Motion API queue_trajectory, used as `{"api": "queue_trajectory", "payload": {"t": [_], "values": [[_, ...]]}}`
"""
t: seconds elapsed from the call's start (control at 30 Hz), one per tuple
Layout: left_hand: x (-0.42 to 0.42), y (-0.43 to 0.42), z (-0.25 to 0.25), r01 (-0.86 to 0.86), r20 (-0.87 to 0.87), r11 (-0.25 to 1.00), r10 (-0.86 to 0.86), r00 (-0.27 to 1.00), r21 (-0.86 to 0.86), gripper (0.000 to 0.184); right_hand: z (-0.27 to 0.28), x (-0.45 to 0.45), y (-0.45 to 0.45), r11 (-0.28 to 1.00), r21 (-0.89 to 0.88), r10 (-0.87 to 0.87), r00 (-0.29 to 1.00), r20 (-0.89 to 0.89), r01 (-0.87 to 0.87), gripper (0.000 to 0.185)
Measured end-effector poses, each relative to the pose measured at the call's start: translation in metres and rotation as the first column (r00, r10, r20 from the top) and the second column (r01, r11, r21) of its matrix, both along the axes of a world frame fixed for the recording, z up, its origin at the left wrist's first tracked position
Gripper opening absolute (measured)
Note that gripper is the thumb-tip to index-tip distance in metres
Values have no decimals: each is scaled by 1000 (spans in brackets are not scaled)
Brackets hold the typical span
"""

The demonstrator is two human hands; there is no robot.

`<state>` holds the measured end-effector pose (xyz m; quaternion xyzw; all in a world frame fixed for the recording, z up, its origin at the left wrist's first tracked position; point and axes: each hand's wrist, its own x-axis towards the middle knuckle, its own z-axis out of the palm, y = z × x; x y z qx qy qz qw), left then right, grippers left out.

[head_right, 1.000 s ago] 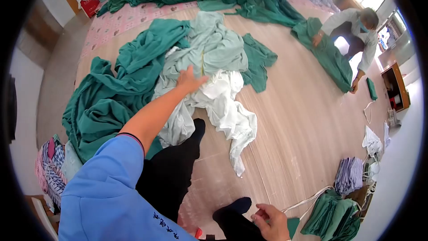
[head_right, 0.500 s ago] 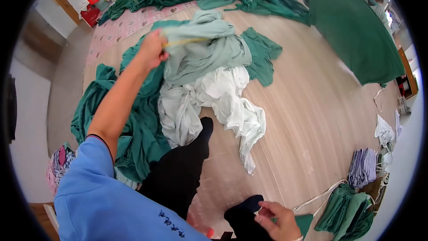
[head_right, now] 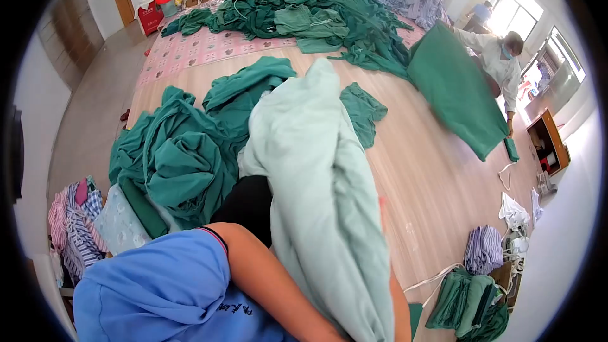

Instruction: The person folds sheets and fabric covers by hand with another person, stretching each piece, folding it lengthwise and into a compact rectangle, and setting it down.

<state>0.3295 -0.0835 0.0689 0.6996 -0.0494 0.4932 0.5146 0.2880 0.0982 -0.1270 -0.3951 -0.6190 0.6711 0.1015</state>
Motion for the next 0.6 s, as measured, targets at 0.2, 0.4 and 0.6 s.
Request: {"api": "queue_trajectory", "payload": {"t": [0.2,0.4,0.6], "values": [[-56,-4,-21,-147,-199,982,121,972,-121,33,37,4,-9,986,69,-133,965,-225,152,42],[-264,-33,-3,-954,-630,281,761,154,106,53,108,83,-22,964,205,-109,955,-275,169,45],[-368,-18,-102,-775,-356,-420,713,-604,473,75,151,175,-41,930,337,135,989,56,-146,48]]}}
